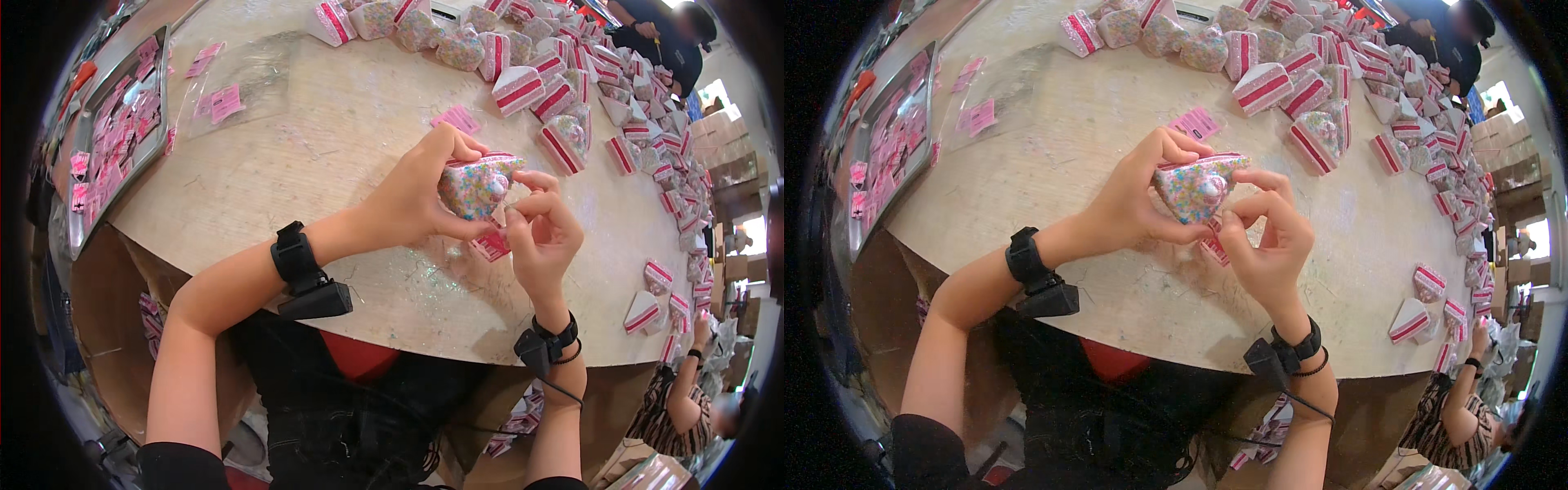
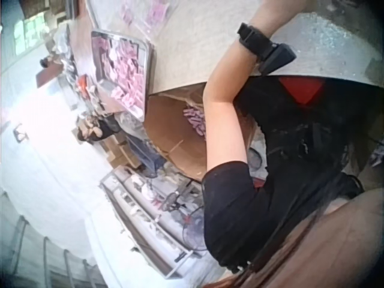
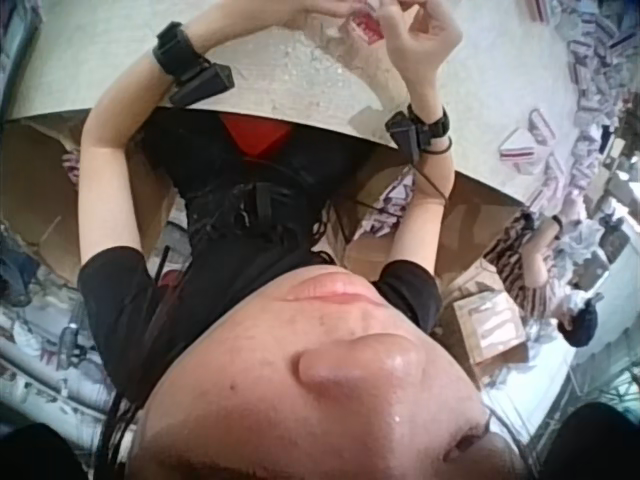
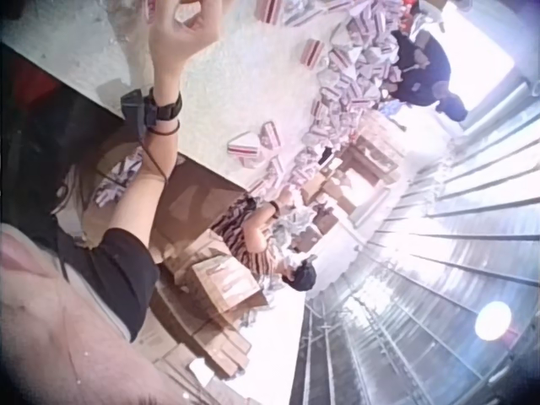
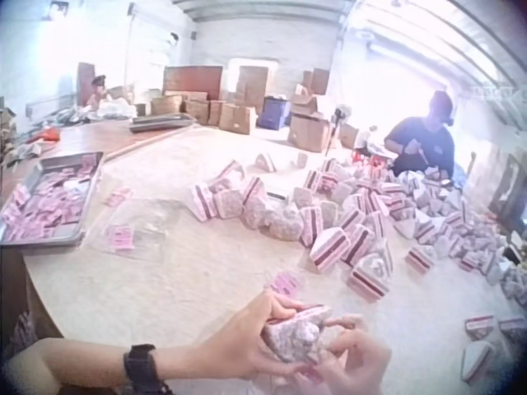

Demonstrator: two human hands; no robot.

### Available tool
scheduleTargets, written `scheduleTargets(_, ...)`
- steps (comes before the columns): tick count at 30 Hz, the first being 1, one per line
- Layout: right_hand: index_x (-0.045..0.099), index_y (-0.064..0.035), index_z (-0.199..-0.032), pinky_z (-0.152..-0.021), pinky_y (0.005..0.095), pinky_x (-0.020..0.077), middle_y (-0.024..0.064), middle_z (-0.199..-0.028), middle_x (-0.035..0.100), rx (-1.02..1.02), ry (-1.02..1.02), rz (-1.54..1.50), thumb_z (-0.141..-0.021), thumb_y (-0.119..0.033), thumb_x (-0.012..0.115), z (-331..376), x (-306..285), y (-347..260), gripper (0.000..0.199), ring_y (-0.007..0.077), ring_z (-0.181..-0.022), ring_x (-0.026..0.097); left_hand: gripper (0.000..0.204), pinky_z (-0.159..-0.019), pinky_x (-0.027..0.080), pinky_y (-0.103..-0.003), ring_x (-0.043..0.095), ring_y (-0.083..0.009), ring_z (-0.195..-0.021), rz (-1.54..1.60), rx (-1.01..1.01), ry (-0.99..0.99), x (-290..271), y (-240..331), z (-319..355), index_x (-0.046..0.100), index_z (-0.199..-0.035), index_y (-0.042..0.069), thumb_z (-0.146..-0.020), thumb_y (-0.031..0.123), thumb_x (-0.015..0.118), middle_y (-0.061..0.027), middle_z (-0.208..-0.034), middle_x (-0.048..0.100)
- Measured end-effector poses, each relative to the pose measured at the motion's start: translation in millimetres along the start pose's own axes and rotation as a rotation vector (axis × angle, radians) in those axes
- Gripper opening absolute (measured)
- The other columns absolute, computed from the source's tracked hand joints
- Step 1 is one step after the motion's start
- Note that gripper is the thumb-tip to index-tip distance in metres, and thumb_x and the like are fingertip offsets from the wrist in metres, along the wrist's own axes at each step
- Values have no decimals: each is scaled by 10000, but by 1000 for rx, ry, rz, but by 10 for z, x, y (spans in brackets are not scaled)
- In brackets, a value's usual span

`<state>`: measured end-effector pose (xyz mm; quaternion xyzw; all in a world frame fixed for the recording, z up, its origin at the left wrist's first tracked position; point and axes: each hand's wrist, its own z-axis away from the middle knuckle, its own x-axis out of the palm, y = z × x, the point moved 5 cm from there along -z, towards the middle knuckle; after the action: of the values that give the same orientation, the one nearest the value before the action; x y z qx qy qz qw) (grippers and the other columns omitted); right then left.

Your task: The recorder is packaging small decorative foam triangles into individual plastic bags and then placing those bags into a larger tray.

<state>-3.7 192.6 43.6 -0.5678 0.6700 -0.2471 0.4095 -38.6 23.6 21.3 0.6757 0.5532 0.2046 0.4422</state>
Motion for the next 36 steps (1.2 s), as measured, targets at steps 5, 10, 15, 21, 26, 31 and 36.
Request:
scheduleTargets(5,617,9,-760,-693,231,441,205,-1079,611,76,64,-142,-722,93,613,21,-30,-48,92,77,-745,544,648,-950,443,-372,522,-238,-1145,51,54,-31,26,34,2,432,-1059,74,-611,151,895,-160,-1198,523)
scheduleTargets(10,618,9,-763,-710,232,435,192,-1071,602,36,39,-124,-725,91,616,15,-30,-90,90,78,-738,539,681,-946,448,-374,535,-251,-1131,-12,137,4,21,83,16,436,-1069,81,-588,168,910,-153,-1201,533)
scheduleTargets(15,610,12,-755,-712,231,430,176,-1069,593,31,30,-120,-721,93,614,13,-32,-79,88,75,-722,527,675,-900,484,-357,582,-266,-1085,-57,196,33,15,140,6,436,-1035,39,-578,177,914,-175,-1141,551)
scheduleTargets(21,605,13,-746,-701,226,429,162,-1050,598,44,-1,-73,-708,99,607,2,-37,-65,95,68,-717,525,693,-930,458,-377,549,-271,-1112,-44,174,17,4,107,18,447,-1073,83,-576,181,919,-150,-1202,535)
scheduleTargets(26,600,21,-749,-705,219,427,143,-1037,595,-1,-45,10,-719,89,608,-16,-33,-92,75,61,-762,528,627,-865,498,-368,548,-320,-1067,-143,198,9,0,146,11,439,-1031,27,-617,186,883,-161,-1166,514)
scheduleTargets(31,599,27,-778,-685,219,438,121,-1031,580,176,-22,-145,-768,83,583,7,-8,-12,59,56,-761,525,591,-838,502,-380,552,-334,-1040,-226,246,14,-30,187,17,433,-1018,23,-649,194,863,-165,-1163,503)
scheduleTargets(36,602,34,-793,-637,203,448,113,-1031,575,416,36,-299,-810,53,570,35,9,-1,41,55,-722,522,571,-808,508,-378,556,-346,-1000,-283,286,17,-29,224,8,425,-996,25,-663,207,852,-168,-1152,507)
